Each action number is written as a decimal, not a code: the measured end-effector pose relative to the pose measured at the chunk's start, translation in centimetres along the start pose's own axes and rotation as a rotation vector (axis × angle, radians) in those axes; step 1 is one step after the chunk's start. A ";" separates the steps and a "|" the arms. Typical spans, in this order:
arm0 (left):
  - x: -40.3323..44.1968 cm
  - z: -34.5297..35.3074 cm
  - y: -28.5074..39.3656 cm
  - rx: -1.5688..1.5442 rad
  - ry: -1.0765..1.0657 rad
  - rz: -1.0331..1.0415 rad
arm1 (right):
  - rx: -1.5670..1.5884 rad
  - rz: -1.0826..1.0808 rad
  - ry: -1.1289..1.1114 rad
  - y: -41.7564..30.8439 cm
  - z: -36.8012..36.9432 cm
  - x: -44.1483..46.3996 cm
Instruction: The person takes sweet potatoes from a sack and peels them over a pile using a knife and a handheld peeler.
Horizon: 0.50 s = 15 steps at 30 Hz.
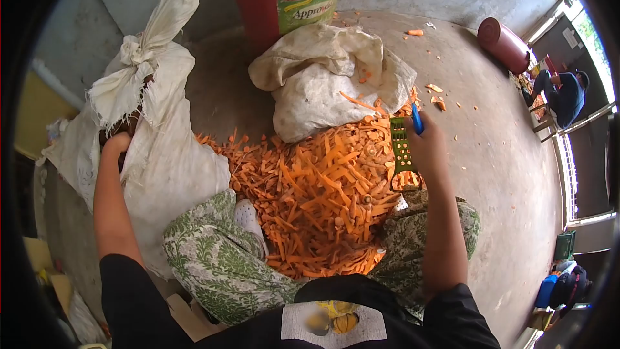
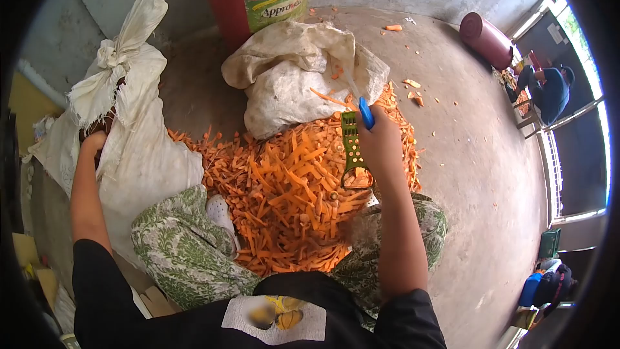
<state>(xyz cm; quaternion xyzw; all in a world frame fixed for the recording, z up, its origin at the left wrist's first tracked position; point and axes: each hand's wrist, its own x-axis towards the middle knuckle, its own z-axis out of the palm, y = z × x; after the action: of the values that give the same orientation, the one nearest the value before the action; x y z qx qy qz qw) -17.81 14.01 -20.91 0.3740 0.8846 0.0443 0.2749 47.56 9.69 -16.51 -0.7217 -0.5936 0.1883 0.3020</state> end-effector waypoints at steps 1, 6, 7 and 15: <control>2.7 0.1 -2.3 0.013 0.022 0.039 | -0.011 -0.012 0.005 0.2 -0.1 0.0; 9.9 1.2 -8.8 0.082 0.149 0.144 | -0.034 -0.022 0.013 0.3 -0.3 -0.4; 7.5 0.4 -7.4 -0.109 0.102 0.179 | -0.035 -0.008 0.016 0.1 -0.7 -0.5; -10.2 -4.2 2.6 -0.494 0.332 0.468 | -0.009 -0.010 0.011 -0.3 -1.4 -0.9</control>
<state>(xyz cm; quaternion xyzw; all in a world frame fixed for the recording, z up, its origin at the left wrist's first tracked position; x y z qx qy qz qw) -12.57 9.42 -12.02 0.4764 0.7703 0.3778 0.1921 48.02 8.56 -15.39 -0.7212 -0.5963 0.1802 0.3031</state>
